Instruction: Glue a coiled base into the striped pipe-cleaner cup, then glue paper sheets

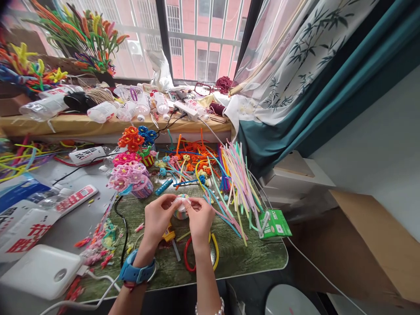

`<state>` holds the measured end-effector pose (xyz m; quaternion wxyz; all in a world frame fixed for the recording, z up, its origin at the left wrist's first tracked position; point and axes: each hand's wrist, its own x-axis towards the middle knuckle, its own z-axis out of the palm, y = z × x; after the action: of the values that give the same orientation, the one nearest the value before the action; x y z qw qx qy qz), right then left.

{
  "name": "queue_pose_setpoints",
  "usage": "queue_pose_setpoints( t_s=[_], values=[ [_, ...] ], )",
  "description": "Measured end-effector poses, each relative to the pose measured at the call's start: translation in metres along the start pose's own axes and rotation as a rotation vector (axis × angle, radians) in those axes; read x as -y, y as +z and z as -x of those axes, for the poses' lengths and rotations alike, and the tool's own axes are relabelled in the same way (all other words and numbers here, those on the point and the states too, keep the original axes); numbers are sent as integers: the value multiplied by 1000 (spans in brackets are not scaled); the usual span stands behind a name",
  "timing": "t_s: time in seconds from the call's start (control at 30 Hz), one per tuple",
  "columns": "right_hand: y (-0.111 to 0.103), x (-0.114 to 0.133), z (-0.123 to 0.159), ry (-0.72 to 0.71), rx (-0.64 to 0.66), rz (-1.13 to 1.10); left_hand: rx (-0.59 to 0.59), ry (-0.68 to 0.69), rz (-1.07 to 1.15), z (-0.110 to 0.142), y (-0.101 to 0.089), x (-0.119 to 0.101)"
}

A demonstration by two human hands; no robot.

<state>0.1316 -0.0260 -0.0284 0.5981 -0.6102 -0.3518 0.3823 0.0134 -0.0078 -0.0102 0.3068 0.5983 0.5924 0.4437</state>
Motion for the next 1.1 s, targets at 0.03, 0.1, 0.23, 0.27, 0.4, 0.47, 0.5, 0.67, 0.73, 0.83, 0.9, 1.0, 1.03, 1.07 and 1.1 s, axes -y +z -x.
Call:
queue_pose_setpoints(
  t_s=[0.03,0.1,0.23,0.27,0.4,0.47,0.5,0.67,0.73,0.83,0.9,1.0,1.03,1.07,1.1],
  values=[
    [2,-1,-2,-5,-17,18,-8,21,-34,-4,1,2],
    [5,-3,-4,-17,-50,55,-22,68,-101,-10,4,5],
    [9,-6,-4,-62,-98,136,-48,156,-215,-14,6,7],
    [9,-6,-3,-75,-105,157,-53,178,-236,-13,6,7],
    [12,-6,-3,-117,-121,226,-44,276,-290,-1,3,4],
    [12,-7,-3,-133,-117,248,-30,329,-329,5,1,5],
    [12,-7,-3,-140,-113,256,-24,361,-365,8,1,5],
    [11,-9,-4,-163,-89,266,18,514,-626,12,-1,7],
    [11,-8,-4,-164,-78,258,43,530,-690,11,-2,5],
    [12,-5,-5,-158,-64,233,72,543,-729,12,-4,2],
    [12,-3,-5,-147,-55,201,76,549,-732,14,-6,0],
    [10,-1,-5,-120,-35,138,69,557,-722,16,-6,0],
    [9,0,-5,-111,-27,116,60,557,-716,17,-5,1],
    [8,0,-5,-102,-19,94,51,556,-710,17,-4,2],
    [6,1,-5,-96,-12,74,43,556,-705,17,-3,2]
  ],
)
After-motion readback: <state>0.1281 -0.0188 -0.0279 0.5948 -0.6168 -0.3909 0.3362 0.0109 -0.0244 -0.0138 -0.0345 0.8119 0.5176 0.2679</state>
